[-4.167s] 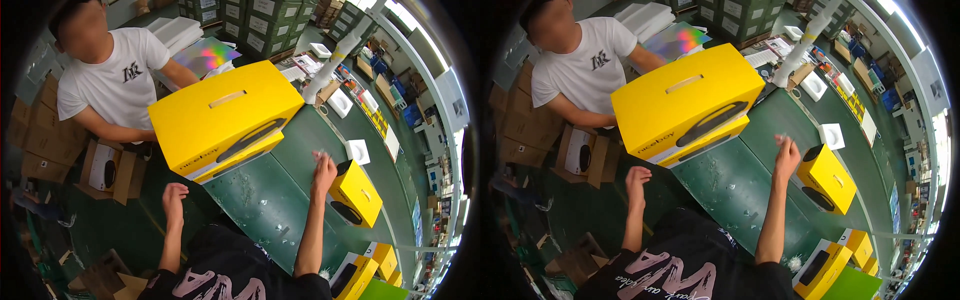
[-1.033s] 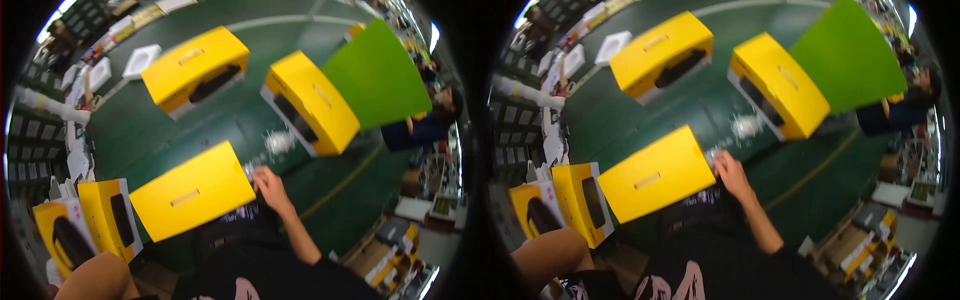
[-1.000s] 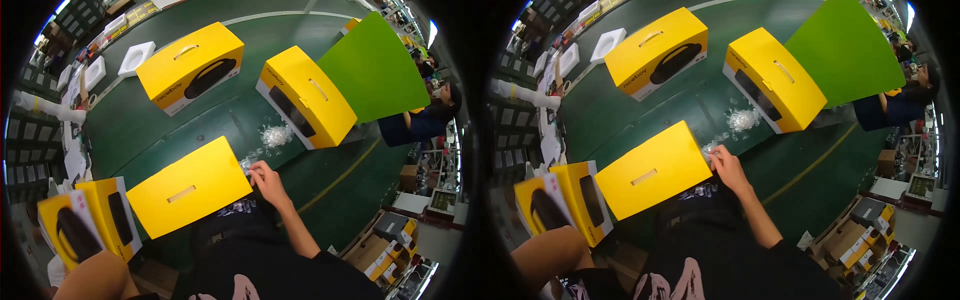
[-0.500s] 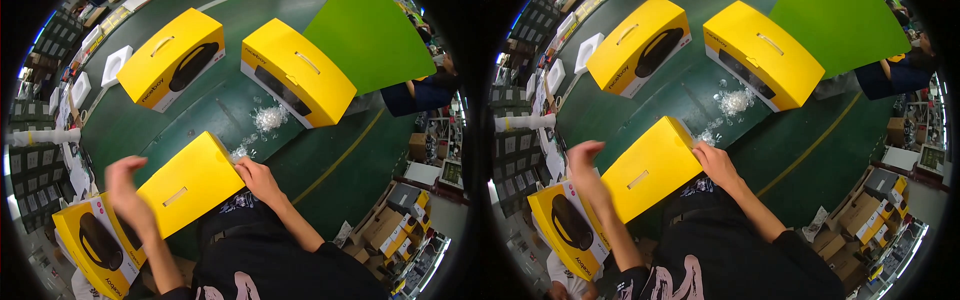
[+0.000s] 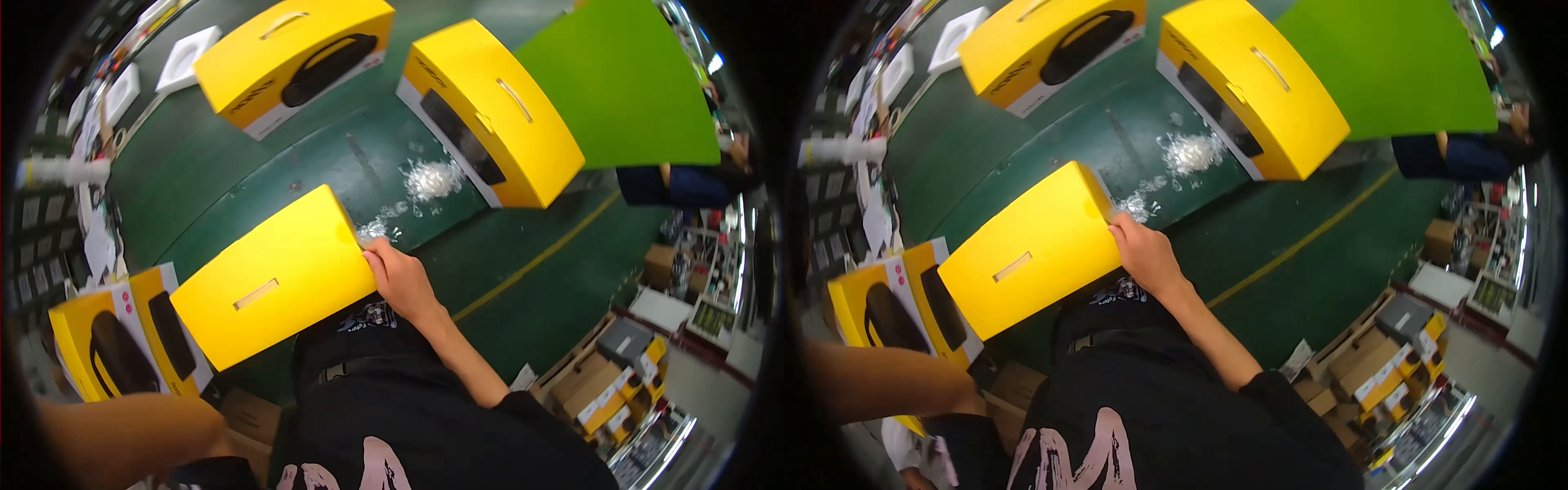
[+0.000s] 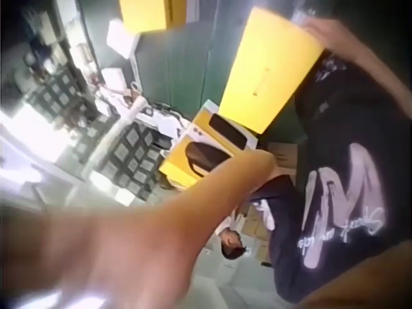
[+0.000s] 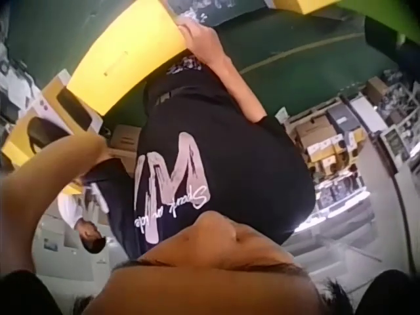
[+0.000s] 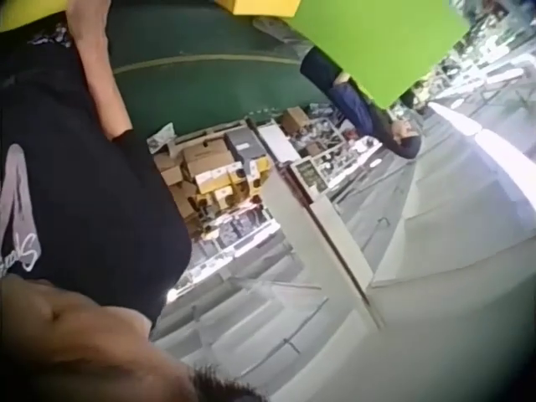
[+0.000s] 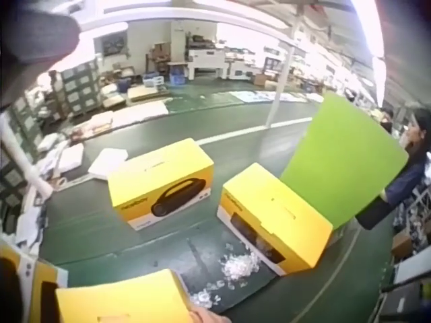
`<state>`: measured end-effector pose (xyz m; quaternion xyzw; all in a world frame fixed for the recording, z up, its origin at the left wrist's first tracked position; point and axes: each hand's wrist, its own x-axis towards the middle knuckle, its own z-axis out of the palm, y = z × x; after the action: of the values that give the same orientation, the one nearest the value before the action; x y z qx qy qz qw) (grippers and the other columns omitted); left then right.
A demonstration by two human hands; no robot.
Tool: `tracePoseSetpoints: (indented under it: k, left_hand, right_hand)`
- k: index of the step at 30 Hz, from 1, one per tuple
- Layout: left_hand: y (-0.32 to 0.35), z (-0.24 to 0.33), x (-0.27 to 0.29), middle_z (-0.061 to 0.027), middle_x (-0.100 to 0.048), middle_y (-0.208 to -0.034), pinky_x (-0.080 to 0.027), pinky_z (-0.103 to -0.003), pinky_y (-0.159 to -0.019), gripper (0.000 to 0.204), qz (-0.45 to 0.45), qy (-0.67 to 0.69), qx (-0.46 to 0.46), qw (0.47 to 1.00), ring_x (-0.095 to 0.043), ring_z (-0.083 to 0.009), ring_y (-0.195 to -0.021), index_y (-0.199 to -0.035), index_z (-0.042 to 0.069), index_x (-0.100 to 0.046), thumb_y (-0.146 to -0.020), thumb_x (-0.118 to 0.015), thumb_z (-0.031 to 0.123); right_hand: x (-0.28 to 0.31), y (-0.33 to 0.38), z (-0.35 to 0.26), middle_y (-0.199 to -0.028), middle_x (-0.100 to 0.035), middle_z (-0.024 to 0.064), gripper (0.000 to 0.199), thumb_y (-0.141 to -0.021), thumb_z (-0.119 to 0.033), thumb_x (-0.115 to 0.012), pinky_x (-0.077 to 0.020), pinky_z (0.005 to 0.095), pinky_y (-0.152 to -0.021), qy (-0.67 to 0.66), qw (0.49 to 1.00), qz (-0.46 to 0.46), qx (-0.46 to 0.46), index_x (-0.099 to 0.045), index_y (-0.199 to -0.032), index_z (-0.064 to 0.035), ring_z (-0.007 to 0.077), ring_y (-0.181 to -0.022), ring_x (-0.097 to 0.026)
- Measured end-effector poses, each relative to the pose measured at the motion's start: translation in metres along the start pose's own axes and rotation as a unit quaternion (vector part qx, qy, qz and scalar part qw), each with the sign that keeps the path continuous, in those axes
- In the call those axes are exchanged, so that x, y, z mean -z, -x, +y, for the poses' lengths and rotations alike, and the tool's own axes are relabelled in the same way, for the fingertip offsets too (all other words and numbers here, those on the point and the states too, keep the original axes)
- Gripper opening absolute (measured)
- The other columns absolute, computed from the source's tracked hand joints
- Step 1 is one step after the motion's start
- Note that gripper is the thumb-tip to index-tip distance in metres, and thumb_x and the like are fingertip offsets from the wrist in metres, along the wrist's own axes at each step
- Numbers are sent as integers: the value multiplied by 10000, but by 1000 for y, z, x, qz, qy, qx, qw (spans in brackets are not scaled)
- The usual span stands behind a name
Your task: Assembling and organizing yellow electronics product boxes on a production floor line.
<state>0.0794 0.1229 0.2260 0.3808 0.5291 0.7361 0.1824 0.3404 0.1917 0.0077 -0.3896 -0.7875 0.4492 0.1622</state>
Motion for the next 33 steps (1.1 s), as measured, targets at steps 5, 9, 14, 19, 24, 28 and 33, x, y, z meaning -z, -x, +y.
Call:
tracePoseSetpoints:
  k: [5, 9, 14, 19, 24, 28, 33]
  left_hand:
    - [-2, 17, 26, -228, -657, -1298, -467, -450, -1127, 527, 70, -9, -73, 995, -641, -358, -1227, -1314, -73, -600, -1051, -425, 348]
    - [-4, 12, 7, -230, -660, -1280, -476, -454, -1113, 524, 131, 10, -143, 981, -645, -361, -1215, -1316, -74, -591, -1048, -428, 346]
    - [-12, 25, 19, -232, -664, -1258, -489, -458, -1095, 522, 110, 7, -130, 985, -649, -363, -1200, -1318, -76, -581, -1044, -432, 343]
    - [-8, 28, 16, -235, -668, -1236, -501, -462, -1077, 520, 123, 1, -110, 986, -653, -366, -1185, -1321, -77, -571, -1040, -435, 340]
    - [-16, 39, 11, -237, -672, -1213, -513, -466, -1059, 519, 111, -22, -99, 989, -657, -368, -1170, -1323, -78, -560, -1037, -439, 337]
    - [6, -60, 14, -156, -695, -1161, -501, -395, -1009, 368, 9, -303, 20, 953, -667, -310, -1099, -1216, -8, -656, -1078, -411, 230]
    - [126, -185, 45, -145, -675, -1245, -342, -472, -1191, 278, -52, -672, -13, 738, -577, -307, -1289, -1214, 33, -662, -1052, -484, 172]
  right_hand:
    - [-9, 3, 3, -865, -687, 221, 72, -1030, -92, -603, -546, 426, -687, -18, 1000, 14, -8, -616, -1031, -21, 419, -804, -704]
    - [-9, 8, 6, -869, -692, 227, 86, -1026, -95, -612, -551, 434, -707, -51, 998, 22, -17, -615, -1039, -11, 429, -830, -710]
    - [-11, -1, 7, -851, -683, 233, 105, -1033, -122, -612, -539, 454, -698, -37, 999, 10, -14, -601, -1020, -18, 449, -843, -697]
    - [-17, 8, 5, -838, -679, 225, 119, -1052, -125, -577, -537, 436, -705, -56, 997, 31, -44, -585, -1029, -9, 427, -829, -708]
    - [0, -6, -4, -778, -657, 245, 215, -1049, -208, -610, -505, 458, -636, -83, 990, -45, -100, -550, -1007, -6, 446, -769, -684]
    - [3, -6, 1, -740, -620, 235, 185, -1046, -213, -615, -485, 453, -628, -84, 991, -27, -104, -599, -1010, -31, 447, -748, -666]
    - [5, -20, 22, -742, -545, 196, 205, -1051, -184, -597, -430, 371, -589, -34, 979, 198, 19, -576, -945, -10, 241, -618, -521]
